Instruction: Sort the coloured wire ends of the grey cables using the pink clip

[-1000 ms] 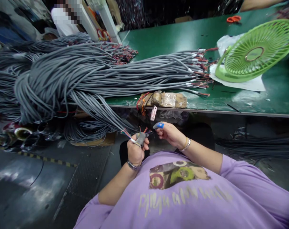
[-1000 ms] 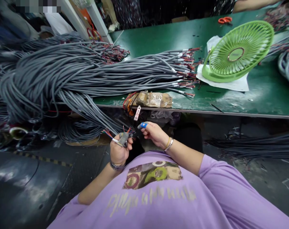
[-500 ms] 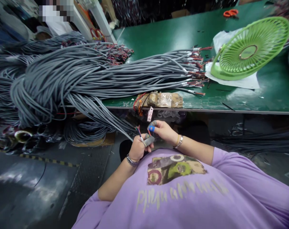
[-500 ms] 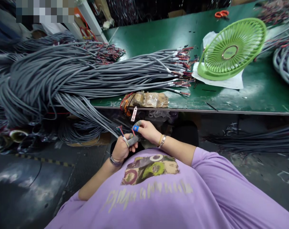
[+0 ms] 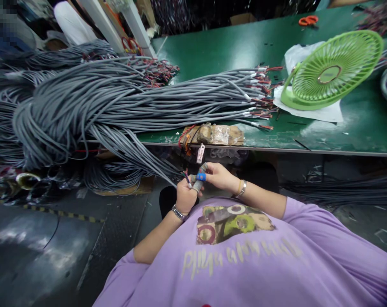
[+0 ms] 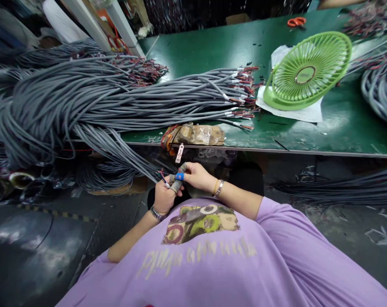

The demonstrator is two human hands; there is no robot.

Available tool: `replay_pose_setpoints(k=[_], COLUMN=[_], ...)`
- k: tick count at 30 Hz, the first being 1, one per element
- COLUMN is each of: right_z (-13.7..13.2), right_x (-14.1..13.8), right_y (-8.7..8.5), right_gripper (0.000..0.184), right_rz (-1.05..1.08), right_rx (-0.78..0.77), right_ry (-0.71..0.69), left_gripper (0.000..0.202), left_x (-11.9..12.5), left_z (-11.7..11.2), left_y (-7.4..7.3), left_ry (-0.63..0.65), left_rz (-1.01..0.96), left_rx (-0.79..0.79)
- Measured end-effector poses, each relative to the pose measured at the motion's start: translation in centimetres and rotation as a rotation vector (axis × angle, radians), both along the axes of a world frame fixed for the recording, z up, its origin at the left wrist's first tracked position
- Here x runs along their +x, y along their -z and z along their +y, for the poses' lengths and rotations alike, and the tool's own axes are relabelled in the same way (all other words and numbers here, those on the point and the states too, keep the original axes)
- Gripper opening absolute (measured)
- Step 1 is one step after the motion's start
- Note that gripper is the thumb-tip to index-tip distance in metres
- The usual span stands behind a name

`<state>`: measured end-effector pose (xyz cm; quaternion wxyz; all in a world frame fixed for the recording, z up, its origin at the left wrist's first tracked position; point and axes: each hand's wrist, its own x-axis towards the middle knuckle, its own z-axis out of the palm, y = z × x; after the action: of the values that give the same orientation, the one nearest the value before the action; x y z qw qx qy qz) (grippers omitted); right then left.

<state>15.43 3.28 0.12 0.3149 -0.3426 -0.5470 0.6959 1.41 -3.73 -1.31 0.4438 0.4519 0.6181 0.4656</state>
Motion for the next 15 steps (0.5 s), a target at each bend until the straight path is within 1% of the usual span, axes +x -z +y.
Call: replay_pose_setpoints(k=[3,6,12,15], right_z=[0.12,0.12,0.07,0.01], right_x=[0.33,0.49,0.15,-0.13], right_y=[0.29,0.37,-0.03,0.00], right_gripper=[0.030,0.029,0.025,0.030], right_rz=[0.020,0.055,0.057,0.017], right_rx=[-0.057,-0.119,-0.045,-0.073], right_ry=[-0.007,-0.003,0.031,0.069], left_gripper=[0.019,0.022,0.030,0.034], left_x=[-0.12,-0.44,-0.90,-0.68], left_z=[0.11,0.08,-0.27,-0.31], left_y=[0.05,-0.14,-0.41,-0.29], left_ry=[0.032,0.088,0.158,0.108], left_rz=[-0.052,-0.081,-0.024,-0.076], left_rx=[-0.026,-0.033,-0.007,-0.001])
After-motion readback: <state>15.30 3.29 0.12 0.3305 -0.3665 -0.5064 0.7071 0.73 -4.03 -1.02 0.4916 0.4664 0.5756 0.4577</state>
